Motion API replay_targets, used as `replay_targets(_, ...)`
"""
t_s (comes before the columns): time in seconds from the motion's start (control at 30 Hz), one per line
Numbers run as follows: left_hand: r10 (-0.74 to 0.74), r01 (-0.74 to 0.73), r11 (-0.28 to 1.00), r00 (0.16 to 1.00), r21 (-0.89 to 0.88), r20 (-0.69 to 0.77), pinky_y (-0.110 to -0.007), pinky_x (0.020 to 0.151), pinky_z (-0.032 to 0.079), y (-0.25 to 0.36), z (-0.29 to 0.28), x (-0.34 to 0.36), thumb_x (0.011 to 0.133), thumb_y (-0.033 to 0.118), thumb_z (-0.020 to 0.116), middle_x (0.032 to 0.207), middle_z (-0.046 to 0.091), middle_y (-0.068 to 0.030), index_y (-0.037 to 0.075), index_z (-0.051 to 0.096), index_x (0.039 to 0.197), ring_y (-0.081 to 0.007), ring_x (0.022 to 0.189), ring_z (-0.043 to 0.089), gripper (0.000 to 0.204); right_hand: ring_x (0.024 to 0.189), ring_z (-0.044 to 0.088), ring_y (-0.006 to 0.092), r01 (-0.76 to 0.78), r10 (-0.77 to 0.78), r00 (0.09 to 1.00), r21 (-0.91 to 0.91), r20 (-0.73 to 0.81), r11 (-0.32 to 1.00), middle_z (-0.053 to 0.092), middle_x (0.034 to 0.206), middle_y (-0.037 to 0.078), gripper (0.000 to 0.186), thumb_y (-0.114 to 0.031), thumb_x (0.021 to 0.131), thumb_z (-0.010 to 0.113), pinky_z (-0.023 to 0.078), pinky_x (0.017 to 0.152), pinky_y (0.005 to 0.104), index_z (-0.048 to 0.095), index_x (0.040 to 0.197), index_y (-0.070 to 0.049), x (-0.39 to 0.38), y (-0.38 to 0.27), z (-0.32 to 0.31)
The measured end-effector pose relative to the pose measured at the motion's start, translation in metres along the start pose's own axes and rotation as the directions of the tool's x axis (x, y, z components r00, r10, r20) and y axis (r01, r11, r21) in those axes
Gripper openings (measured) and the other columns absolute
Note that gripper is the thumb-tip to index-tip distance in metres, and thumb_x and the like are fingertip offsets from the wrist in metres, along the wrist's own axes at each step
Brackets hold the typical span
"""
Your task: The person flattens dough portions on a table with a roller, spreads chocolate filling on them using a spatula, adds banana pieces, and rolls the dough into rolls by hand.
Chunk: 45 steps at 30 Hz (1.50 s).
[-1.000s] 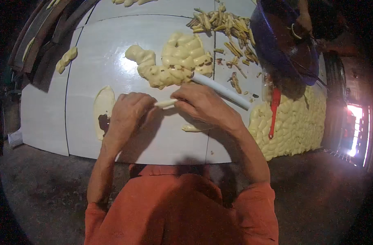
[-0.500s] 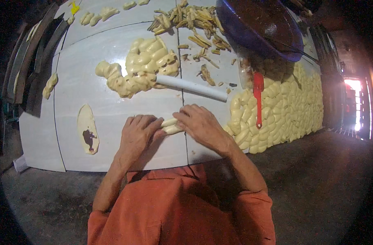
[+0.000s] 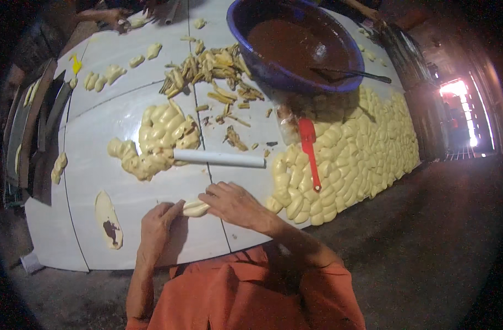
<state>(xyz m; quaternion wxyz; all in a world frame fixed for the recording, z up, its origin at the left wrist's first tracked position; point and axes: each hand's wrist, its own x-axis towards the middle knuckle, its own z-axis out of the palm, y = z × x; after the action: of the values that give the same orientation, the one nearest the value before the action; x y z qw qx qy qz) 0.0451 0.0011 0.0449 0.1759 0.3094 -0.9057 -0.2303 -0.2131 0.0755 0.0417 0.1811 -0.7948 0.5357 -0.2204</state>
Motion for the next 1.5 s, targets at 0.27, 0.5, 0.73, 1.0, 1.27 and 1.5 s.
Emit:
replay_targets(0.27,-0.062,0.058,0.997,0.996,0.058,0.069,-0.037,0.075,0.049,0.012,-0.03,0.021,0.088,0.026,0.08,0.11,0.072,-0.0067,0.011,0.068,0.129,-0.0235,0.085,0.067,0.046,0.092,0.07,0.0344,-0.313,0.319,0.875,0.078,-0.364,0.947,0.069,0.102,0.015,0.025,-0.013,0.091,0.073,0.058,0.078,0.0426,0.071,0.114,-0.004,0.029,0.058,-0.063)
replay_targets(0.5,-0.157,0.159,0.987,0.984,0.009,-0.079,-0.042,0.072,0.056,0.019,-0.002,0.151,0.092,0.028,0.076,0.096,0.074,-0.0133,0.007,0.074,0.111,-0.0312,0.082,0.073,0.028,0.094,0.069,0.0351,-0.403,0.299,0.848,-0.167,-0.438,0.9,0.067,0.108,0.014,0.024,-0.018,0.096,0.066,0.058,0.08,0.0434,0.071,0.116,-0.004,0.063,0.152,-0.072)
replay_targets(0.73,-0.154,0.166,0.981,0.981,0.096,-0.12,-0.044,0.064,0.057,0.005,0.066,0.264,0.089,0.024,0.075,0.094,0.072,-0.0186,0.004,0.074,0.094,-0.0362,0.078,0.073,0.021,0.083,0.069,0.0353,-0.441,0.308,0.841,-0.235,-0.444,0.866,0.063,0.096,0.012,0.012,-0.017,0.094,0.069,0.057,0.072,0.0455,0.069,0.097,-0.005,0.063,0.157,-0.065)
replay_targets(1.0,-0.109,0.119,0.945,0.993,0.304,-0.051,-0.046,0.061,0.056,0.012,0.093,0.286,0.078,0.012,0.07,0.077,0.072,-0.0203,0.004,0.074,0.072,-0.0379,0.071,0.074,0.011,0.074,0.072,0.0232,-0.454,0.429,0.725,0.093,-0.538,0.886,0.076,0.095,0.012,0.023,-0.023,0.096,0.07,0.056,0.066,0.0345,0.076,0.105,-0.003,0.036,0.172,-0.063)
replay_targets(1.27,-0.035,0.03,0.999,0.979,-0.031,-0.198,-0.047,0.07,0.056,-0.011,0.051,0.261,0.082,0.028,0.074,0.083,0.073,-0.0208,0.002,0.075,0.089,-0.0373,0.078,0.072,0.026,0.053,0.049,0.0033,-0.429,0.825,0.555,0.813,-0.106,0.394,0.067,0.08,0.0,0.027,-0.023,0.102,0.066,0.038,0.046,0.0214,0.072,0.116,0.0,0.035,0.134,-0.076)
replay_targets(1.5,-0.599,0.492,0.635,0.801,-0.595,0.023,-0.026,0.064,0.049,-0.035,-0.051,0.083,0.09,0.024,0.076,0.081,0.072,-0.0008,0.001,0.078,0.099,-0.0072,0.067,0.058,0.025,0.062,0.047,0.0014,-0.523,0.713,0.686,0.78,0.146,0.344,0.061,0.082,-0.004,0.025,-0.016,0.1,0.067,0.036,0.052,0.0187,0.072,0.12,-0.003,0.06,0.017,-0.054)
